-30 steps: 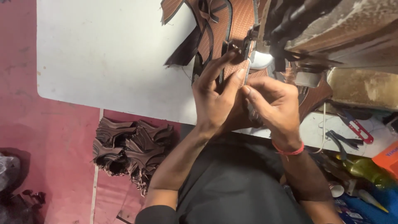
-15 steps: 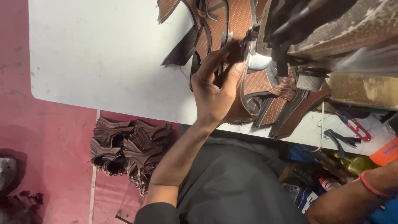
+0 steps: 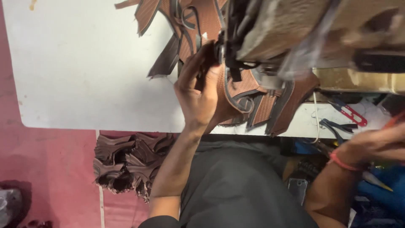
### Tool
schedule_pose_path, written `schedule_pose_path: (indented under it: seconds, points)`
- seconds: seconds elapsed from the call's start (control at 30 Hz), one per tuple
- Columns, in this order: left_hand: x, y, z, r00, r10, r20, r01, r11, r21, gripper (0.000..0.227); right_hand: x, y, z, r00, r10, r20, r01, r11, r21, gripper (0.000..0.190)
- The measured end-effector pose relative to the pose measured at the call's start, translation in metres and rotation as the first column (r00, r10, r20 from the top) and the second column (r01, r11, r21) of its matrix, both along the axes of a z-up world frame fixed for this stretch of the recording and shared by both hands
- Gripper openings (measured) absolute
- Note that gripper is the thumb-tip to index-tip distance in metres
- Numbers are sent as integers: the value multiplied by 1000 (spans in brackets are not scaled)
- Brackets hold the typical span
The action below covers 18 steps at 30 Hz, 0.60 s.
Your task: Stitching together pieces of leather using an industrial sewing machine to form shoe uppers.
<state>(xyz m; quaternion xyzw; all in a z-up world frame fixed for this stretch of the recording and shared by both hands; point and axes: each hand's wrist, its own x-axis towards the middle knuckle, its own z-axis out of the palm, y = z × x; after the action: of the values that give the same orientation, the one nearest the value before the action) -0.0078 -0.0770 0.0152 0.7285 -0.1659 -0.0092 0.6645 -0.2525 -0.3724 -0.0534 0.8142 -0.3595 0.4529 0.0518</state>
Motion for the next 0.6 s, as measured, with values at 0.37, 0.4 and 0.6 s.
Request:
schedule_pose_path:
  seconds: [0.37, 0.4, 0.6]
  points:
    - [55, -9, 6, 948, -175, -266, 78, 938, -339, 37, 174, 171, 93, 505, 772, 386, -626, 19, 780, 15]
    - [70, -11, -4, 904, -312, -292, 183, 900, -395, 32, 173, 175, 85, 538, 762, 359, -584, 30, 811, 20]
    - [112, -42, -22, 902, -431, 20, 397, 811, -430, 19, 174, 179, 68, 541, 796, 271, -672, 215, 708, 31]
